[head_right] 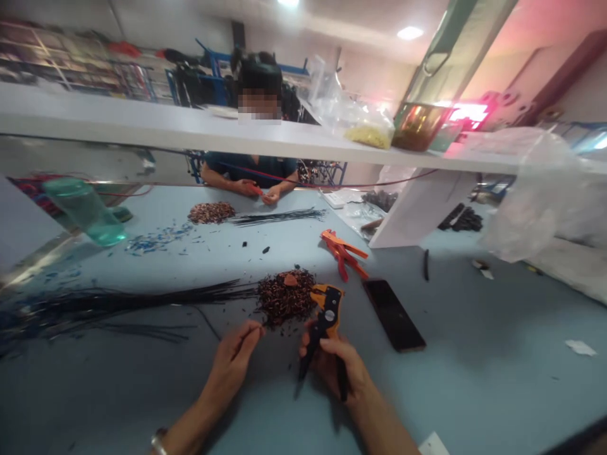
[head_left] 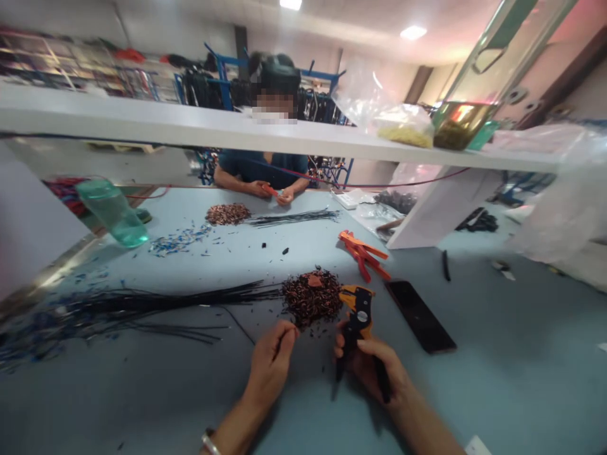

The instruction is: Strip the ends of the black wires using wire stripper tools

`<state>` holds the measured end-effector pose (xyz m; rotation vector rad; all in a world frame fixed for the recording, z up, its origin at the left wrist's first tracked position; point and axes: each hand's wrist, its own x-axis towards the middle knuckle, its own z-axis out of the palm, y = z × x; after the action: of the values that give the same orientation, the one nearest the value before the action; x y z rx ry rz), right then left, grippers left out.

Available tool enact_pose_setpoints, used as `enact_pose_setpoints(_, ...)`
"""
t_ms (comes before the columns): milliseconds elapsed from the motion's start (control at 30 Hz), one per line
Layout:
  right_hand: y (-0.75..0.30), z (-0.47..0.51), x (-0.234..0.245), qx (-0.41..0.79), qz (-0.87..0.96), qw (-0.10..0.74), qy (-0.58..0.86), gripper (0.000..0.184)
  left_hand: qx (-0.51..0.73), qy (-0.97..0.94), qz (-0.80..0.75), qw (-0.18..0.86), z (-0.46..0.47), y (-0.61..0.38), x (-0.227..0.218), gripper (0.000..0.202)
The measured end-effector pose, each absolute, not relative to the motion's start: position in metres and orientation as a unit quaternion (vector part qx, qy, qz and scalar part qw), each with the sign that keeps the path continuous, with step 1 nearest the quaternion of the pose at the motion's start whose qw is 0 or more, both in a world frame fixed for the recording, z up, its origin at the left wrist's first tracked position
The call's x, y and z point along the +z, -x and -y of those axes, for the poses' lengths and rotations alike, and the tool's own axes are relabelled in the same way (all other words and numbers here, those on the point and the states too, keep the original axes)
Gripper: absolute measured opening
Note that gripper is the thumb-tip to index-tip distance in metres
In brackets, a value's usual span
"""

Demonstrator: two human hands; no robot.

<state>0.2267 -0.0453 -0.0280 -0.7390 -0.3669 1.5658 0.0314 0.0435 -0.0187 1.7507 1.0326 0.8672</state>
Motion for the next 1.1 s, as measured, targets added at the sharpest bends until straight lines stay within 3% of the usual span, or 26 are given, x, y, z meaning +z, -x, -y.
enact_pose_setpoints(233, -0.213, 0.065, -0.014, 0.729, 0.226, 0.555, 0.332, 0.047, 0.364, -0.703, -0.419, 0.445, -0.049, -0.027, -0.019, 0.028)
enact_pose_setpoints(400, -0.201, 0.073, -0.022, 0.765, 0.236, 0.506, 0.322, 0.046, 0.370, -0.694, -0.433, 0.441, -0.045, -0.027, -0.020, 0.028)
enact_pose_setpoints(867, -0.205, 0.066, -0.021, 0.718, 0.242, 0.564, 0.328, 0.044, 0.354, -0.701, -0.417, 0.458, -0.043, -0.040, -0.009, 0.027)
enact_pose_setpoints(1000, -0.214, 0.069, -0.011, 0.683, 0.269, 0.551, 0.395, 0.048, 0.360, -0.708, -0.414, 0.445, -0.042, -0.036, -0.011, 0.028)
enact_pose_setpoints(1100, -0.222, 0.074, 0.010, 0.577, 0.387, 0.465, 0.548, 0.042, 0.397, -0.685, -0.457, 0.405, -0.043, -0.031, -0.011, 0.029)
